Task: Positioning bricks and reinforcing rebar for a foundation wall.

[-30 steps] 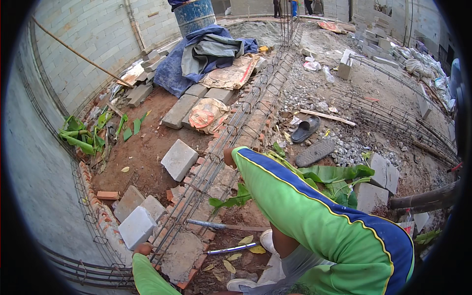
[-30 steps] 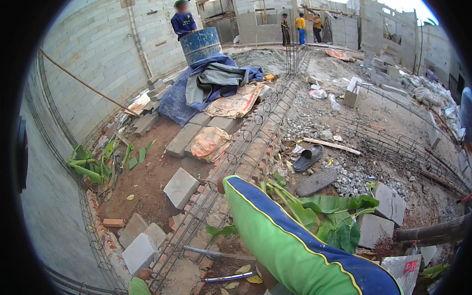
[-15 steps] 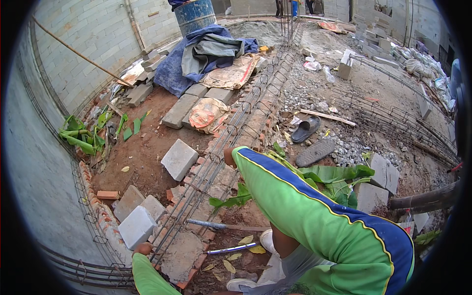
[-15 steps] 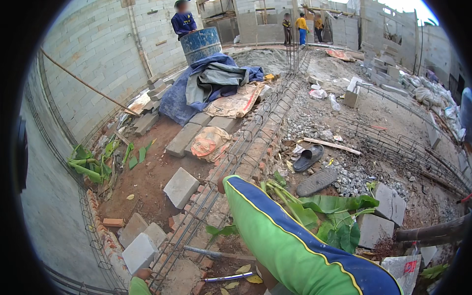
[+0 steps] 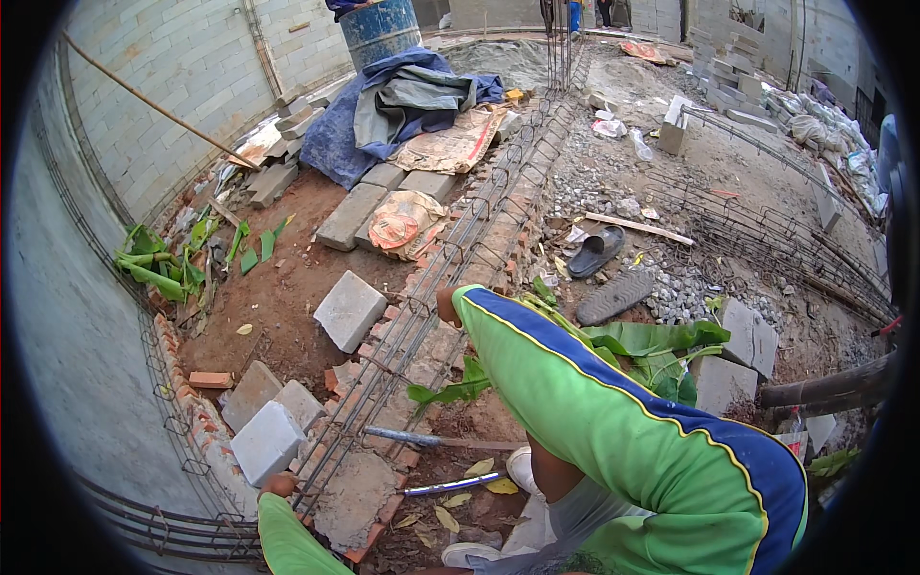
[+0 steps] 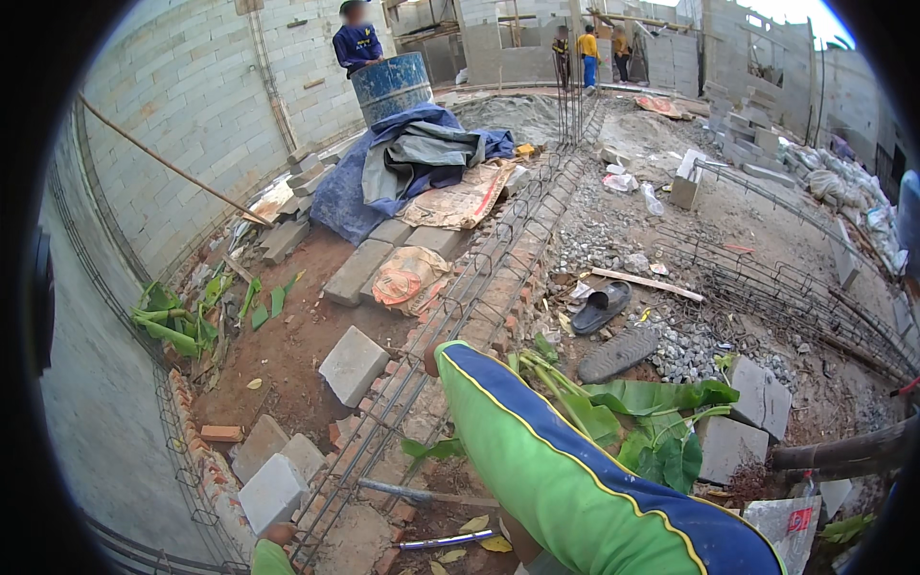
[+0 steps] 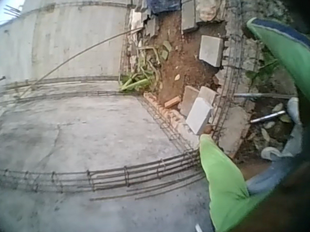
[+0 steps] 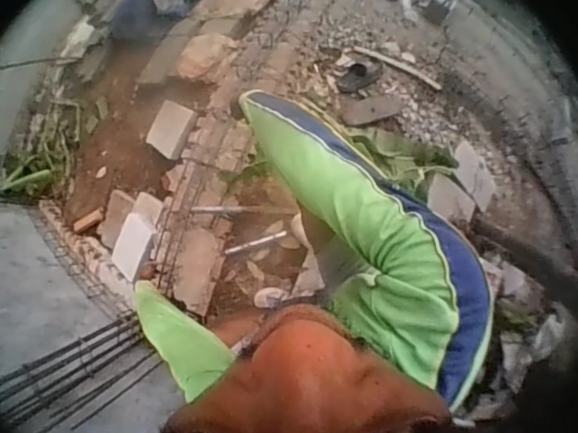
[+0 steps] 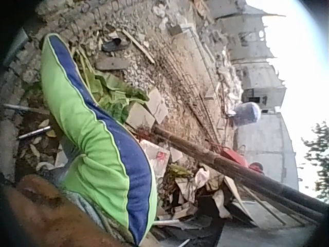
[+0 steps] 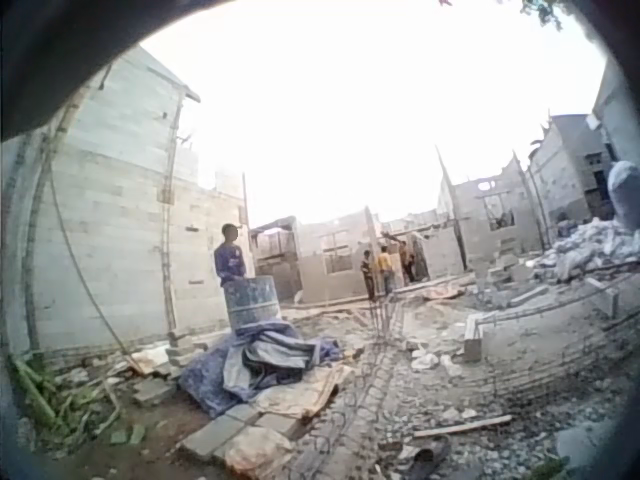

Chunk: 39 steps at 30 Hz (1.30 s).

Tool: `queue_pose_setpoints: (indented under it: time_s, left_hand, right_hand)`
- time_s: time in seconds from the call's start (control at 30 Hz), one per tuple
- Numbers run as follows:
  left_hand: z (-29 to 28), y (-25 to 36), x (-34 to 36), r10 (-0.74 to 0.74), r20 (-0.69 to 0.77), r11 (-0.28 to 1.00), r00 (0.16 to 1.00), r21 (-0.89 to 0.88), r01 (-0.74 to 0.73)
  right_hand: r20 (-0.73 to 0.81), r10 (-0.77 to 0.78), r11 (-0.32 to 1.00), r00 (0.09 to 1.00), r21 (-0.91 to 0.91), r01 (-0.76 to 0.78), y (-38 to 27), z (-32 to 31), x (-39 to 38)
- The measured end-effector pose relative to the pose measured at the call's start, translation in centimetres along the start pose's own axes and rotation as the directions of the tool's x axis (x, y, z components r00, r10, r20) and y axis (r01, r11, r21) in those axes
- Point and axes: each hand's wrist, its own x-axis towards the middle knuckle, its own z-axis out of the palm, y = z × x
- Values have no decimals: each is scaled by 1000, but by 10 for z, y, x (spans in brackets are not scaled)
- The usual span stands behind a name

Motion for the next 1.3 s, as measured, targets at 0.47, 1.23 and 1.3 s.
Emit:
queue_pose_setpoints:
  time_s: [0.47,1.23,1.3]
  left_hand:
    - [4,-10,32,100,81,994,992,36,-103]
    - [2,-16,19,61,-4,997,998,54,-60]
    - [3,-10,25,55,-4,997,998,60,-55]
  right_hand:
    - [-35,68,997,997,22,-68,-7,8,-24]
    - [-54,156,961,986,240,-139,-15,-16,-37]
    - [-23,86,993,996,84,-84,-13,-3,-39]
